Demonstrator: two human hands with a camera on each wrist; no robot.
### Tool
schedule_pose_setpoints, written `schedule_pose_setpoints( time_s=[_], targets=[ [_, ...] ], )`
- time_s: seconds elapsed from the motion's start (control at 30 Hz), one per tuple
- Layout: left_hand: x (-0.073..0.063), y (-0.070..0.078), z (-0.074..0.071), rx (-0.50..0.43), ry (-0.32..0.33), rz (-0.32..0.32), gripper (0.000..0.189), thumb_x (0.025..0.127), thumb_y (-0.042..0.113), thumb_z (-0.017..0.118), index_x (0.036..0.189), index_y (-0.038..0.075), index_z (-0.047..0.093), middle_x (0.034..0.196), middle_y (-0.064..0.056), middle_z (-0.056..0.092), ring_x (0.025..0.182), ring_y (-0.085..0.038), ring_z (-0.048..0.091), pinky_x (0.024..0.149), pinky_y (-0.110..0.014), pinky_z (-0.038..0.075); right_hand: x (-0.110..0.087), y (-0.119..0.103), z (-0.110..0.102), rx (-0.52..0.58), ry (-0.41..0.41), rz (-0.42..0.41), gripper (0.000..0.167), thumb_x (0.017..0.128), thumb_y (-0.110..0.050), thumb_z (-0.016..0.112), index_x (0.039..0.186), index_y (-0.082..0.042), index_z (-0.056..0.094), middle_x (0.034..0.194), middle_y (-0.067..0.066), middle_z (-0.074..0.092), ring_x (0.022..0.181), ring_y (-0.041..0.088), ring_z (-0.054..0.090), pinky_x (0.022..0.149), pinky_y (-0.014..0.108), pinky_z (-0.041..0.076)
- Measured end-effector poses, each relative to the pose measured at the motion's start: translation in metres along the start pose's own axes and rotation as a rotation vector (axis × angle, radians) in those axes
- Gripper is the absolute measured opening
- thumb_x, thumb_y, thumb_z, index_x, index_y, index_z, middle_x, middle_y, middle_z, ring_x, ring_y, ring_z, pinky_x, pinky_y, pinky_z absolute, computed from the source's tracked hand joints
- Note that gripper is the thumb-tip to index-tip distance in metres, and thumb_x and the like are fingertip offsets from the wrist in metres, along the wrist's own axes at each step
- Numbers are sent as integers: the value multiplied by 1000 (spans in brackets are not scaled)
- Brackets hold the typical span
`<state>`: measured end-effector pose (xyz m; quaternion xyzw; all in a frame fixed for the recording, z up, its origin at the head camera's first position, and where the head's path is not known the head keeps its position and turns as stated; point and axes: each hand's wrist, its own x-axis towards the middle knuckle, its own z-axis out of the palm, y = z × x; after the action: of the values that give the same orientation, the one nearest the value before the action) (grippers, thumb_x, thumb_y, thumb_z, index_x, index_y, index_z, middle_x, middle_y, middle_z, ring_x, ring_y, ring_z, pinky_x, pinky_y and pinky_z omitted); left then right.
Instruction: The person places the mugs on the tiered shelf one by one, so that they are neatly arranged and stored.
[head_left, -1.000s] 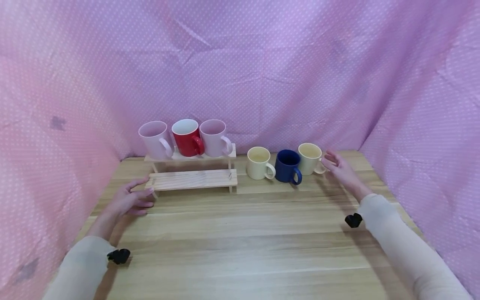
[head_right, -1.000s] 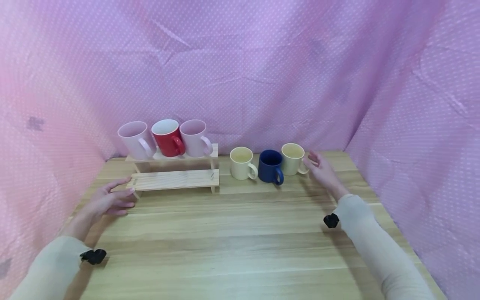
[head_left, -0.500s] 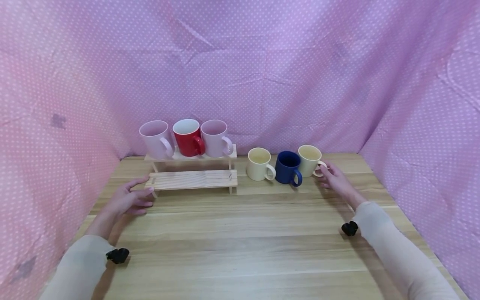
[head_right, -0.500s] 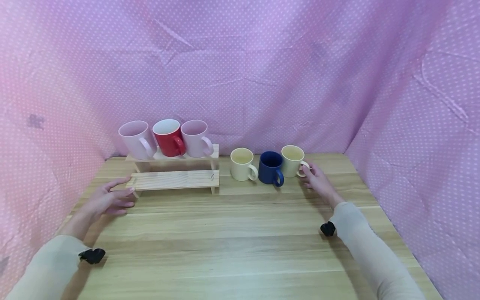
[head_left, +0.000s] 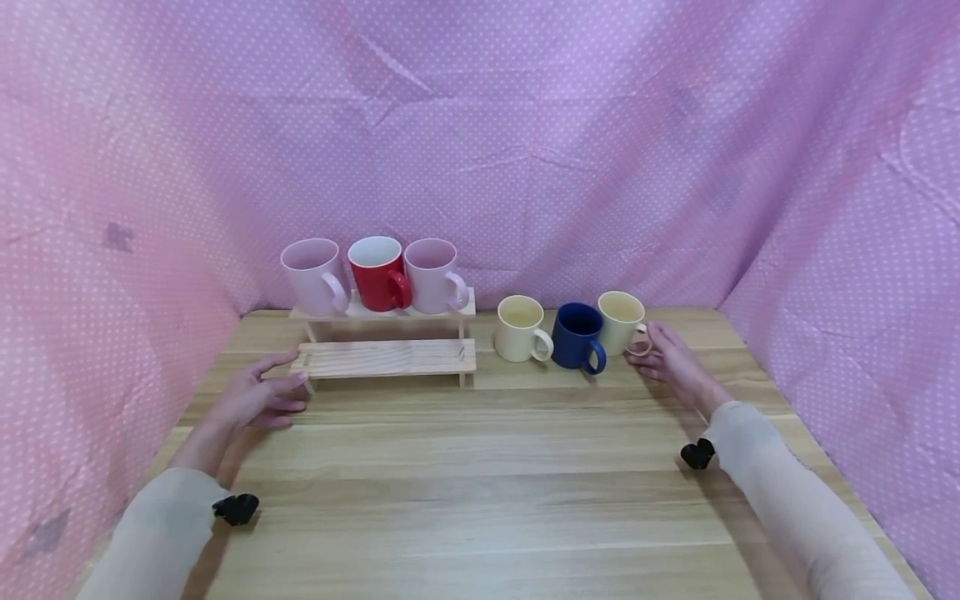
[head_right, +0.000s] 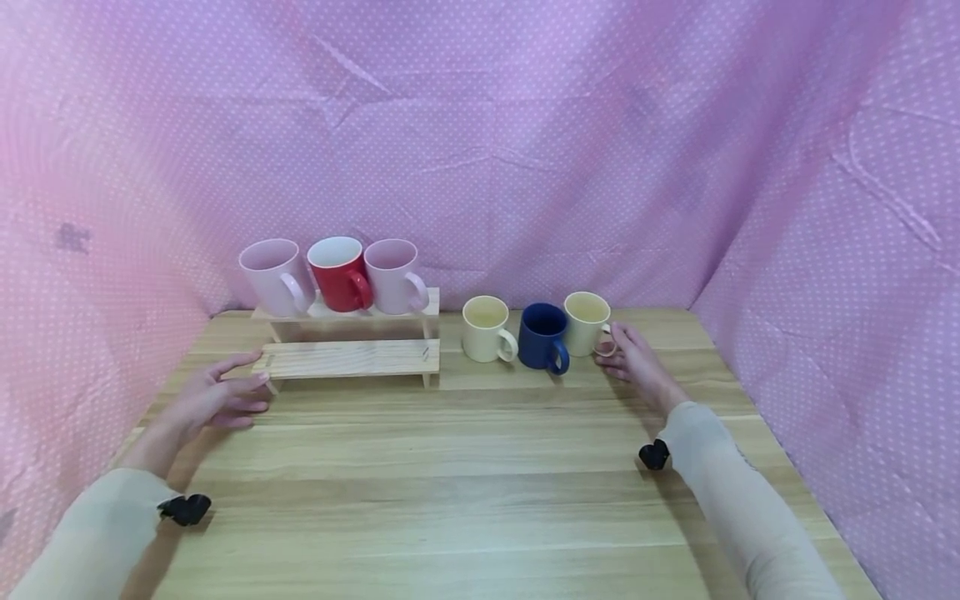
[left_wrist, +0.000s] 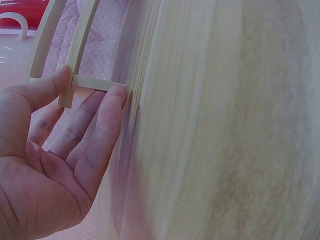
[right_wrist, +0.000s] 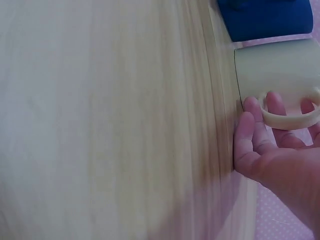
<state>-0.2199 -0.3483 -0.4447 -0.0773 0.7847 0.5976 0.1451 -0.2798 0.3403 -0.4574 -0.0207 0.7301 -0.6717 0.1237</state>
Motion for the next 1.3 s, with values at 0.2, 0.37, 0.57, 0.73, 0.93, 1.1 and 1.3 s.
schedule_pose_setpoints(
  time_s=[0.2,0.37,0.57,0.73,0.93,1.1,1.3],
  targets=[
    [1,-1,0,-12,2,11,84,97,37,71,162,17,22,117,-10,73,88,-24,74,74,-47,63,1,-2,3,-22,-19,-8,49,108,-54,31,128,-11,44,120,12,54,113,20,63,94,31,53],
    [0,-1,-1,-26,1,7,84,97,36,71,162,18,22,114,-4,74,87,-23,74,73,-45,63,4,-1,5,-76,-13,1,58,108,-55,28,124,-2,47,118,11,59,111,18,65,93,30,52],
    [-1,2,-2,-12,-6,5,85,97,37,71,162,15,21,112,-1,74,88,-22,74,73,-45,63,3,0,6,-99,-2,14,68,108,-58,26,125,4,48,124,17,58,112,19,64,96,27,50],
    [-2,2,-2,0,-1,-3,84,97,37,71,162,15,22,105,-2,75,87,-22,74,75,-46,63,3,0,7,-102,-4,10,61,109,-53,25,118,1,50,119,13,60,110,18,64,96,27,51],
    [-2,1,-1,2,-9,3,84,97,38,70,162,14,23,107,-4,75,88,-23,74,75,-46,63,3,0,6,-114,-4,22,65,108,-57,25,116,2,51,115,10,63,108,17,65,94,26,50],
    [-3,1,0,3,0,-3,84,97,39,71,162,16,23,105,-5,75,88,-22,74,74,-46,63,4,-1,2,-94,-23,23,64,107,-58,30,116,2,51,109,6,65,105,19,66,93,28,53],
    [-2,2,0,7,1,-7,85,97,39,71,162,16,23,103,-4,75,88,-21,74,75,-46,63,4,0,2,-78,-42,18,62,107,-57,33,115,2,53,106,5,64,103,19,67,94,30,54]
  ],
)
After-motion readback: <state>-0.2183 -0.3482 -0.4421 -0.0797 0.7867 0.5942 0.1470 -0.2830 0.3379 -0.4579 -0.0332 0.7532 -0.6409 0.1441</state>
